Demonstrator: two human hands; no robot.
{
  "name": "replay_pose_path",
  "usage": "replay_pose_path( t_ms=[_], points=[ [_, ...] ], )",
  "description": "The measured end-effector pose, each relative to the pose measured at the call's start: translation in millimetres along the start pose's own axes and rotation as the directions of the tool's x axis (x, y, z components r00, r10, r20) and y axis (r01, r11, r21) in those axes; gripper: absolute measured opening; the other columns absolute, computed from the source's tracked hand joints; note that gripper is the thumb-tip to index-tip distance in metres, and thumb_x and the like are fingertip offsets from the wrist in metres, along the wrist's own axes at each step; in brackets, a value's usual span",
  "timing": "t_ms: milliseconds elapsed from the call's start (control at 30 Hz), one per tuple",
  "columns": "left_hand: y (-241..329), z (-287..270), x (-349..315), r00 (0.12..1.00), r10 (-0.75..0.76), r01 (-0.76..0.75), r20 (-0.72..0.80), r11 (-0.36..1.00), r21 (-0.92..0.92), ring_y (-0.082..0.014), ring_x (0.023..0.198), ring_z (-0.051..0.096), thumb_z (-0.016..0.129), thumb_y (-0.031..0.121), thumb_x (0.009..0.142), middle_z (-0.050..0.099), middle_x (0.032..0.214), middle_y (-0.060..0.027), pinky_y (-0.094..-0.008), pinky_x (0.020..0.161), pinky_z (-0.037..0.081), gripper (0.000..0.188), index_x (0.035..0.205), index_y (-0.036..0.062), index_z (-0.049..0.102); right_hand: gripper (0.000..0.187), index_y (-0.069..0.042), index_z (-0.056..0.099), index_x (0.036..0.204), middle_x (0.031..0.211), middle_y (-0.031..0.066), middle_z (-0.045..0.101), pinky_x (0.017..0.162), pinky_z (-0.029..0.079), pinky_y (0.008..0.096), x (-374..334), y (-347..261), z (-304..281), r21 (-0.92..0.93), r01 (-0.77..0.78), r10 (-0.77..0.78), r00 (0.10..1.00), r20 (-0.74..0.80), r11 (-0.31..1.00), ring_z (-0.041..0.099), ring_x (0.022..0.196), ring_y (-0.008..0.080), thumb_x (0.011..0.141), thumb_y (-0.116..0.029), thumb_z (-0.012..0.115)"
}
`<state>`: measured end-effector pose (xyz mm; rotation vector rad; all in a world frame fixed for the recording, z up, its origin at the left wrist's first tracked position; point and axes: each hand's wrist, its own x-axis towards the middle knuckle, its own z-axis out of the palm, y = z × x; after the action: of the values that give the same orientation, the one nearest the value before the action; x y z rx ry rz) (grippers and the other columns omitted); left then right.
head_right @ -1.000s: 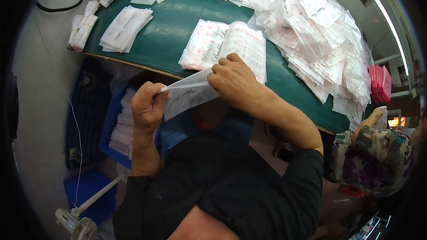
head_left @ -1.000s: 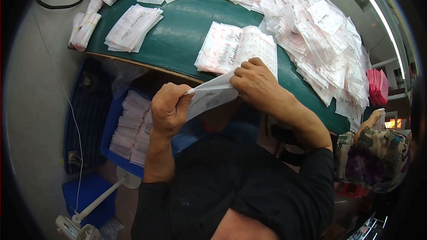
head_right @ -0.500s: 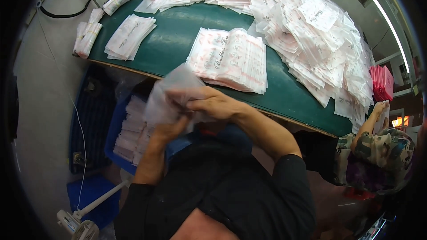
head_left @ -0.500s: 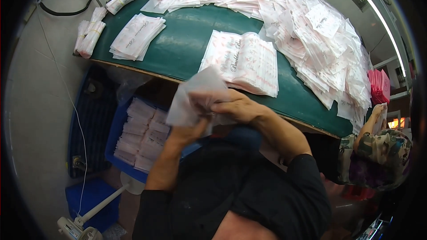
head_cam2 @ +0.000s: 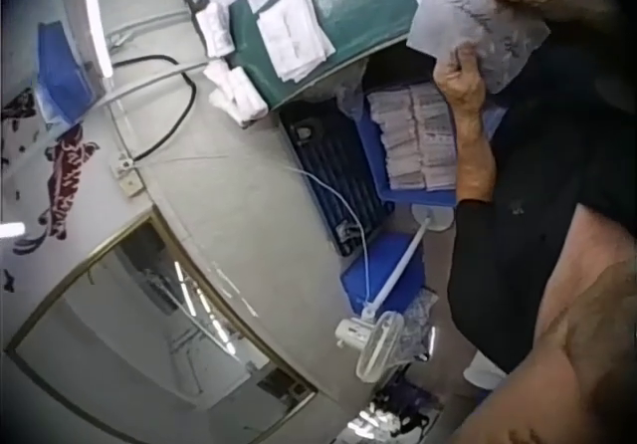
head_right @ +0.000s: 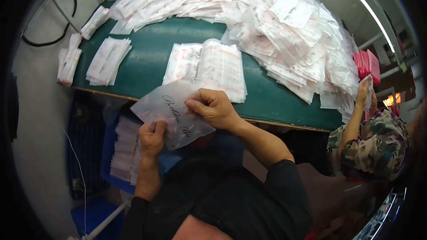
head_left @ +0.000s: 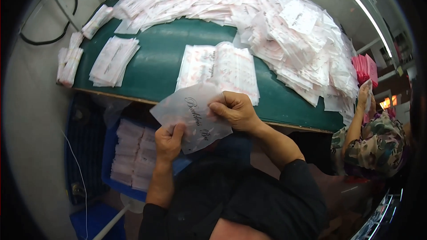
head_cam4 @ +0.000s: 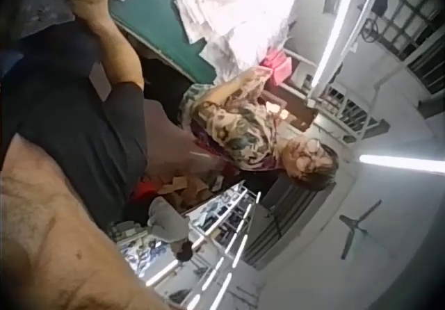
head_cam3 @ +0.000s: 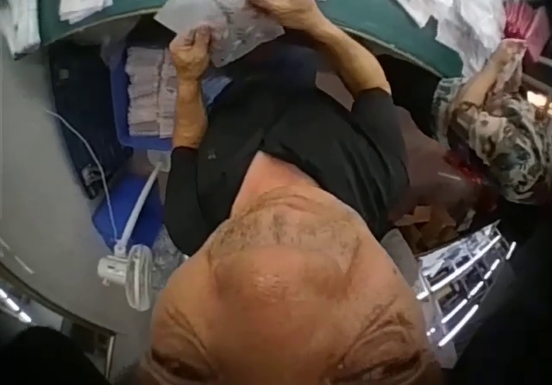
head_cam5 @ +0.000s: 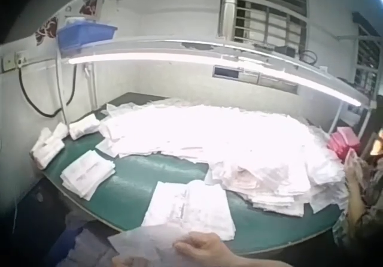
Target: Fold and stack white plastic bags at a packaging station.
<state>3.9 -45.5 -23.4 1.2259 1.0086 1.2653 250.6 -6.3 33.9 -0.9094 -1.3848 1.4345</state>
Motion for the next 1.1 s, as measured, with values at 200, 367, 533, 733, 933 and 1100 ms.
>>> replay_pose_path(
  t_ms=[200, 367, 533, 733, 933, 1100],
  points=[
    [0, 3, 19, 0.989, 0.041, -0.027, -0.145, 0.995, 0.097, -0.0072, 0.067, 0.059, 0.065, 0.016, 0.106, 0.067, 0.077, -0.0031, -0.0198, 0.061, 0.046, 0.017, 0.097, 0.0016, 0.069, 0.018, -0.001, 0.074, 0.102, 0.075, 0.0049, 0.071, 0.052, 0.045, 0.022, 79, -71, -138, -0.154, 0.096, -0.161, 0.851, -0.5, 0.983, 0.056, 0.057, 0.0069, 0.104, -0.017, 0.066],
    [-7, 18, 65, 0.959, 0.2, -0.126, -0.199, 0.936, 0.33, -0.0086, 0.073, 0.057, 0.068, 0.011, 0.103, 0.065, 0.086, -0.0012, -0.0226, 0.068, 0.047, 0.012, 0.103, -0.0004, 0.069, 0.039, 0.004, 0.072, 0.119, 0.103, 0.0141, 0.077, 0.075, 0.056, 0.0309, 148, -117, -428, -0.6, -0.335, -0.4, 0.503, -0.766, 0.727, 0.071, 0.084, 0.0198, 0.102, -0.03, 0.069],
    [-13, 17, 124, 0.921, 0.382, -0.206, -0.074, 0.641, 0.74, -0.0199, 0.081, 0.058, 0.078, 0.015, 0.092, 0.065, 0.1, -0.0092, -0.0327, 0.073, 0.05, 0.026, 0.112, -0.0005, 0.071, 0.051, 0.0, 0.059, 0.144, 0.141, 0.0218, 0.064, 0.107, 0.05, 0.0372, 170, -45, -273, -0.954, -0.037, -0.774, 0.575, -0.264, 0.298, 0.063, 0.128, 0.0323, 0.099, -0.022, 0.071],
    [-28, 38, 148, 0.971, 0.23, -0.088, -0.066, 0.6, 0.795, -0.0349, 0.101, 0.063, 0.083, 0.029, 0.084, 0.067, 0.108, -0.0145, -0.0451, 0.092, 0.05, 0.04, 0.11, 0.0016, 0.072, 0.037, -0.005, 0.07, 0.126, 0.136, 0.0145, 0.067, 0.106, 0.049, 0.0451, 90, 53, -94, -0.73, 0.487, -0.202, 0.87, 0.449, 0.48, 0.062, 0.125, 0.0352, 0.091, -0.016, 0.076],
    [-27, 49, 145, 0.98, 0.196, -0.075, -0.028, 0.501, 0.862, -0.0292, 0.095, 0.065, 0.082, 0.03, 0.084, 0.067, 0.103, -0.0089, -0.043, 0.083, 0.047, 0.031, 0.102, 0.0063, 0.073, 0.037, -0.005, 0.07, 0.125, 0.136, 0.0135, 0.067, 0.108, 0.048, 0.0457, 74, 71, -89, -0.725, 0.496, -0.315, 0.867, 0.385, 0.479, 0.062, 0.127, 0.0349, 0.09, -0.016, 0.076],
    [-23, 74, 131, 0.941, 0.334, -0.156, -0.048, 0.555, 0.817, -0.028, 0.085, 0.064, 0.078, 0.022, 0.09, 0.067, 0.09, -0.0082, -0.0421, 0.076, 0.048, 0.019, 0.096, 0.0056, 0.07, 0.042, -0.005, 0.069, 0.128, 0.136, 0.0127, 0.067, 0.109, 0.048, 0.0457, 64, 54, -97, -0.742, 0.432, -0.353, 0.894, 0.276, 0.512, 0.062, 0.127, 0.0344, 0.088, -0.014, 0.079]
  ],
)
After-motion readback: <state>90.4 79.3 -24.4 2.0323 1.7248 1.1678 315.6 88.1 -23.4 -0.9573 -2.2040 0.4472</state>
